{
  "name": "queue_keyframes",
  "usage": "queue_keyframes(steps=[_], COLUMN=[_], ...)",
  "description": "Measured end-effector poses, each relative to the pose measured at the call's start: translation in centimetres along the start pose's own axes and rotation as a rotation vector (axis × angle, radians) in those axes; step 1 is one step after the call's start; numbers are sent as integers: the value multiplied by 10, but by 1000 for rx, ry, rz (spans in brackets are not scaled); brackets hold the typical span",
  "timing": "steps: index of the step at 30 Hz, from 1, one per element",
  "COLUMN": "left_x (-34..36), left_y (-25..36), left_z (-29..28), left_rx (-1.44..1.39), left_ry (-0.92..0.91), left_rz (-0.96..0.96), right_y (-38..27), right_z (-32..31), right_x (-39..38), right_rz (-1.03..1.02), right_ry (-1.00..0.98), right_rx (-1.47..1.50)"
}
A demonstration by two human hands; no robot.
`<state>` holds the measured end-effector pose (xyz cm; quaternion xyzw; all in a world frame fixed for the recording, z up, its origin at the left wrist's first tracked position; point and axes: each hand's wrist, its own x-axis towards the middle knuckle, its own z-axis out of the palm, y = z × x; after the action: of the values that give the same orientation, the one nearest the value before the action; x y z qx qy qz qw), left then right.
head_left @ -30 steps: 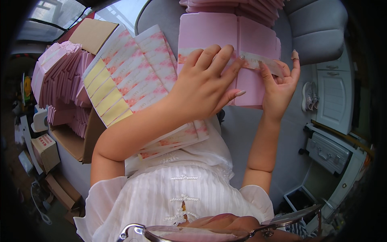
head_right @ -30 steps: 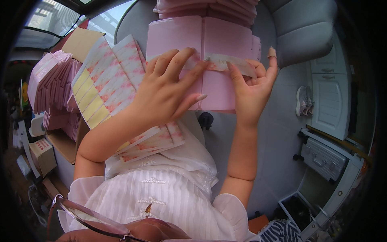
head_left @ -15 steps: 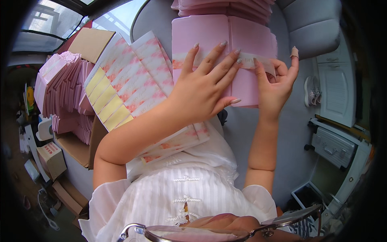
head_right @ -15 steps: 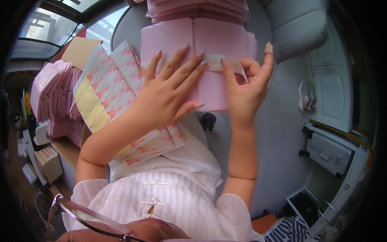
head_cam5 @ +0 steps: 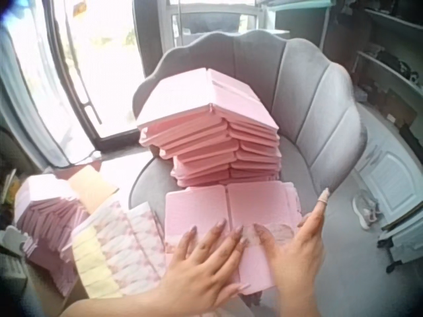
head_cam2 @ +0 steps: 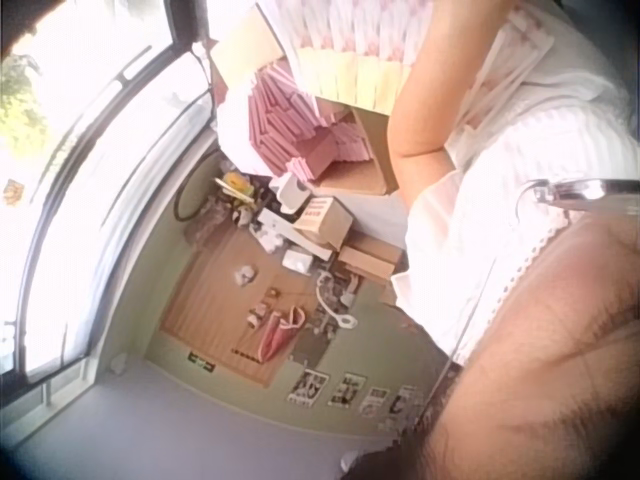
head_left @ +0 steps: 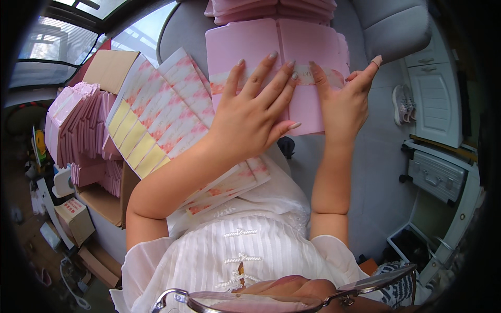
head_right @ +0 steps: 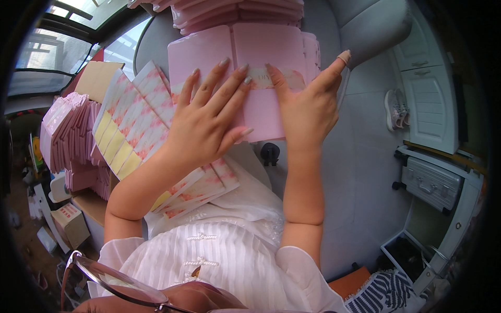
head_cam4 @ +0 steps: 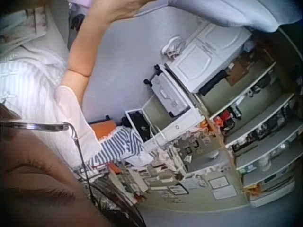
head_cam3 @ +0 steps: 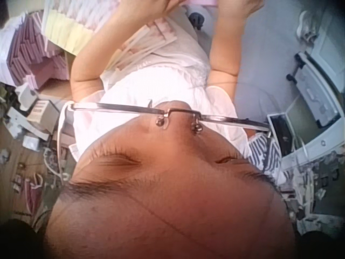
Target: The person peels adhesive labels from a large sheet and applies them to pink rectangular boxes. The person handles several boxes from a large stack, placing labeled boxes onto a chair.
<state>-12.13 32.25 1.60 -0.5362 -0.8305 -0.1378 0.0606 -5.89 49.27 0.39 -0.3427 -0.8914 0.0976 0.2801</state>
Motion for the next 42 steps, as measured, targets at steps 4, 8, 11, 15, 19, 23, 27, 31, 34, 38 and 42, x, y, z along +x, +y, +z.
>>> queue_keyframes(steps=[4, 8, 11, 15, 19, 23, 27, 31, 34, 38, 42], left_x=[-1, -1, -3, -13, -30, -39, -45, -60, -70, -71, -67], left_y=[-1, -1, -2, -7, -26, -29, -25, -28, -33, -34, -45], left_z=[0, 3, 1, -3, -15, -37, -42, -48, -54, -44, -22], left_rx=[-21, -66, -116, -176, -743, -1428, -1573, -1641, -1799, -1721, -1649], left_ry=[2, 28, -3, 165, 159, 71, 139, 170, 190, 185, 144], left_rz=[-2, 1, 16, -185, -527, -709, -682, -573, -351, -303, -353], right_y=[18, 29, 47, 50, 35, -9, -14, -5, -2, -9, -11], right_z=[1, 8, 15, 14, -8, -41, -35, -33, -44, -58, -54], right_x=[18, 23, 22, 18, -5, -38, -52, -50, -47, -38, -32], right_rz=[171, 115, 52, 24, -237, -784, -890, -932, -890, -879, -903], right_ry=[-220, -214, -189, -115, 7, -235, -337, -221, -207, -326, -70], right_rx=[81, 163, 312, 357, 447, 283, 83, 222, 415, 398, 401])
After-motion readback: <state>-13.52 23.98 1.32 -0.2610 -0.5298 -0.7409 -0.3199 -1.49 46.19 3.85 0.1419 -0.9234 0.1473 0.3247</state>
